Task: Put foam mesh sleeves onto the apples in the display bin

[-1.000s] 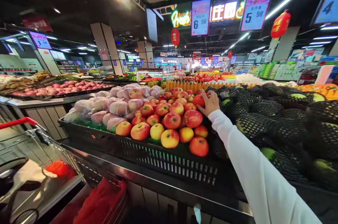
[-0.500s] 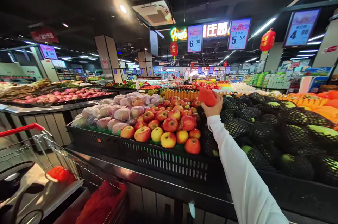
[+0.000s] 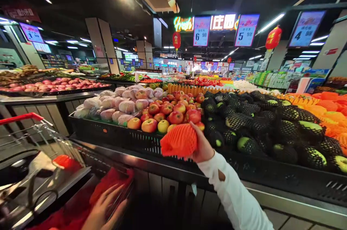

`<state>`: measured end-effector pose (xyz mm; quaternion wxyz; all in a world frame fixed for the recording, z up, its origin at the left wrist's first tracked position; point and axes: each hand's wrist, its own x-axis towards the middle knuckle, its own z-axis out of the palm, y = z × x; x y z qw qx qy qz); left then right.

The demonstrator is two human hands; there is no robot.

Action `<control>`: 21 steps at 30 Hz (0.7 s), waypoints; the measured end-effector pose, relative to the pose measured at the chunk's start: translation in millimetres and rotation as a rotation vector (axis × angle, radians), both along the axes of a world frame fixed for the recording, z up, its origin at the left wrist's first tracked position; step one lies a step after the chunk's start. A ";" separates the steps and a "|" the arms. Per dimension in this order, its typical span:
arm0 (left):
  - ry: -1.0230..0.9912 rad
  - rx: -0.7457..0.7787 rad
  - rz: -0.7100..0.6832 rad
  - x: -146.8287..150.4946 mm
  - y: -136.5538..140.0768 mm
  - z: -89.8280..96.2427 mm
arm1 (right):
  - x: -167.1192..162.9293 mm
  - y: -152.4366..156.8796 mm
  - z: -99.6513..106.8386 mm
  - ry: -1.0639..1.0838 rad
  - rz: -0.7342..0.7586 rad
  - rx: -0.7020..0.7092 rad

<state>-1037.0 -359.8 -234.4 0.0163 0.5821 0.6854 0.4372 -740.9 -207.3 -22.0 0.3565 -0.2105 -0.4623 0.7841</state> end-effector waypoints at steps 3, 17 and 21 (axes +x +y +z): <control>-0.157 0.070 -0.310 59.9 -1.4 14.9 | -14.7 -35.5 -59.5 -0.110 0.069 -0.105; -0.492 -0.202 -0.299 89.0 -27.9 -10.4 | -25.9 -104.8 -204.0 -0.293 0.188 -0.071; -0.384 -0.246 -0.297 93.2 -27.1 -24.5 | -45.3 -113.0 -217.0 -0.269 0.062 -0.048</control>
